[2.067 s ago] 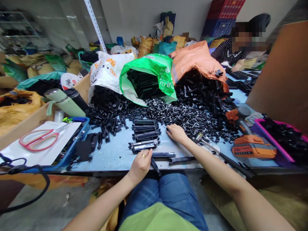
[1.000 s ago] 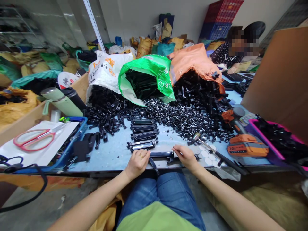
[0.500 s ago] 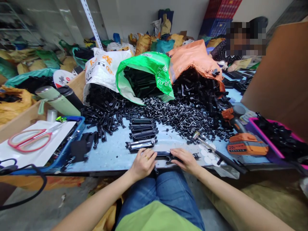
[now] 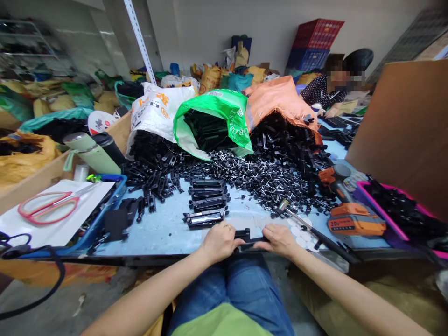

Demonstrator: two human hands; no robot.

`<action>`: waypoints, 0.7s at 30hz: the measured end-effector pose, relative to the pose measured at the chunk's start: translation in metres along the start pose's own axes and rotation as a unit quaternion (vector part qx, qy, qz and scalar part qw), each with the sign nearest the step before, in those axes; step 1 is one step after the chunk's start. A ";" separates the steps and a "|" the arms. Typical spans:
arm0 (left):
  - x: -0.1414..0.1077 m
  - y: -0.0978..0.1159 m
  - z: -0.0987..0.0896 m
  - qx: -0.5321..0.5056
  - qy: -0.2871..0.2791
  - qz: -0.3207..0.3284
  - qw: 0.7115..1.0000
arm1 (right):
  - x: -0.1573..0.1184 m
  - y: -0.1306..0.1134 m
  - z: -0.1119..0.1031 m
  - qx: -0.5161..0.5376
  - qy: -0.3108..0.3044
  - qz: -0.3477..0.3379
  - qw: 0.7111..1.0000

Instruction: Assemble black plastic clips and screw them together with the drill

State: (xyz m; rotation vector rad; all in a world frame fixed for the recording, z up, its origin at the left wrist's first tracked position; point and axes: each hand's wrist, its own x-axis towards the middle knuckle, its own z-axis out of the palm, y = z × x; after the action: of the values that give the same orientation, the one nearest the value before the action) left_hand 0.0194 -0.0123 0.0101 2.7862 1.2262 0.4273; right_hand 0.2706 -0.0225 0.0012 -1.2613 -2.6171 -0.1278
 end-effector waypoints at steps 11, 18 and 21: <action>-0.054 0.054 -0.062 -0.455 0.255 -0.043 0.852 | 0.036 -0.123 -0.028 0.613 0.198 -0.050 0.763; -0.055 0.067 -0.052 -0.427 0.237 -0.037 0.872 | 0.055 -0.162 0.029 0.513 0.417 0.174 0.729; -0.052 0.056 -0.042 -0.345 0.219 -0.019 0.913 | 0.063 -0.127 0.021 0.413 0.394 0.188 0.799</action>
State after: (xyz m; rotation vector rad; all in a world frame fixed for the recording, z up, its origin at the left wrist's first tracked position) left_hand 0.0138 -0.0901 0.0486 2.1072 0.9226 1.2525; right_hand 0.1298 -0.0499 -0.0008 -1.0229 -1.3850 0.4269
